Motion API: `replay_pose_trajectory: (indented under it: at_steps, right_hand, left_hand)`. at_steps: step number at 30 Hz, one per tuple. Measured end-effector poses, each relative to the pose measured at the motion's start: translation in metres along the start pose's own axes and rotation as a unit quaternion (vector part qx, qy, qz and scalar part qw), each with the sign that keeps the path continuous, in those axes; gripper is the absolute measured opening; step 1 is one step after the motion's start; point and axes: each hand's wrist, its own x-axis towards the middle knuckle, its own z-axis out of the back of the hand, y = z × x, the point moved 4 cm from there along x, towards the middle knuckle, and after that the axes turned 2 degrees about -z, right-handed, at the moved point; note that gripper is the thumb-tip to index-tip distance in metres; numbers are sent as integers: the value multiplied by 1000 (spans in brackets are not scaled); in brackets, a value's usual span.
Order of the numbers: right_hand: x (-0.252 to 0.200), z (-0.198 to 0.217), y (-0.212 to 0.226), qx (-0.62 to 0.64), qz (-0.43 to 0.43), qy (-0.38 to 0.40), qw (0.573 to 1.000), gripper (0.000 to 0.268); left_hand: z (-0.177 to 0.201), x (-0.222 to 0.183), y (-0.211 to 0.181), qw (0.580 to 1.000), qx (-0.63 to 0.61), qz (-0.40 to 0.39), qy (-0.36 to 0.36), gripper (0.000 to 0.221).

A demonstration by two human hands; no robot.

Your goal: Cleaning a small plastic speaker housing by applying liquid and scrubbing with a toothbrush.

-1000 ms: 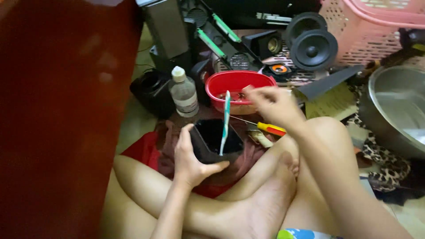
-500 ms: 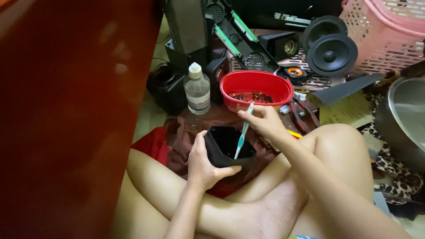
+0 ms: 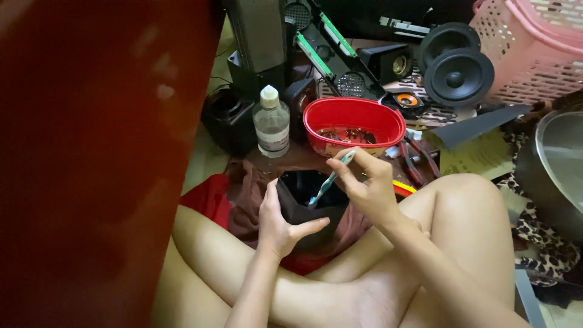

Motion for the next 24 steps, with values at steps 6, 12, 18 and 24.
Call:
replay_pose_trajectory:
  at_steps: [6, 12, 18, 24]
  right_hand:
    - [8, -8, 8, 5, 6, 12, 1000, 5]
    - [22, -8, 38, 9, 48, -15, 999, 8]
    - [19, -17, 15, -13, 40, 30, 999, 8]
    - [21, -20, 17, -58, 29, 45, 997, 8]
  left_hand:
    - [2, -2, 2, 1000, -16, -9, -12, 86]
    - [5, -3, 5, 1000, -19, 5, -18, 90]
    - [4, -3, 12, 1000, 2, 3, -20, 94]
    - [3, -3, 13, 1000, 3, -2, -28, 93]
